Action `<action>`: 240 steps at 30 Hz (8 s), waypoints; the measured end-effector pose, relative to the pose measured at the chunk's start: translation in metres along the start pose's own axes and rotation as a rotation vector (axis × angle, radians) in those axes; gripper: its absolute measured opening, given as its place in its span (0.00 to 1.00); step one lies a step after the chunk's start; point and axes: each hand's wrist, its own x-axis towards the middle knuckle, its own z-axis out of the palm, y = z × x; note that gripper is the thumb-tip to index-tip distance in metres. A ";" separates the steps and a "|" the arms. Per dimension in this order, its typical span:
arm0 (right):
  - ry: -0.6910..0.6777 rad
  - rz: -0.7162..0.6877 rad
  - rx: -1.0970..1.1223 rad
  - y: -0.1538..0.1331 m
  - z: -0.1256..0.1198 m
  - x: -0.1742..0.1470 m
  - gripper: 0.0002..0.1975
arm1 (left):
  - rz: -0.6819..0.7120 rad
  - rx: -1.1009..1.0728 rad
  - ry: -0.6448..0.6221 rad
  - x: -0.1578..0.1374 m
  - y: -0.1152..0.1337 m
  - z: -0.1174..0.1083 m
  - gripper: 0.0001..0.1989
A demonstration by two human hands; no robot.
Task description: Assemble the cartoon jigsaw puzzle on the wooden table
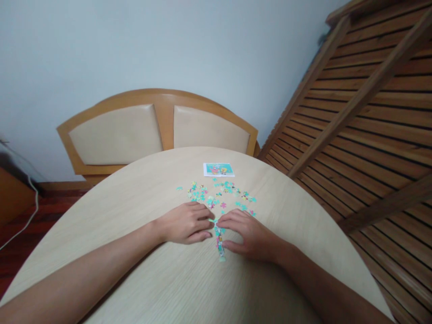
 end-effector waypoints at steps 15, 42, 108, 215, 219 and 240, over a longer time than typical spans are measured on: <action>0.069 0.139 -0.145 0.014 -0.002 -0.003 0.13 | 0.014 -0.018 0.036 0.000 0.001 0.001 0.13; 0.064 0.183 -0.167 0.018 -0.002 -0.003 0.21 | 0.014 -0.075 0.007 0.000 0.000 0.001 0.16; 0.080 0.201 -0.087 0.020 -0.012 -0.008 0.05 | 0.047 -0.228 0.037 0.005 0.009 0.006 0.13; 0.155 0.187 -0.015 0.007 0.004 -0.002 0.06 | 0.023 -0.108 0.013 0.003 0.003 0.008 0.14; 0.150 0.162 -0.031 0.007 0.004 -0.002 0.06 | 0.020 -0.115 0.021 0.003 0.003 0.007 0.13; 0.052 0.033 -0.219 0.002 -0.002 -0.004 0.03 | 0.016 -0.094 0.022 0.003 0.003 0.010 0.14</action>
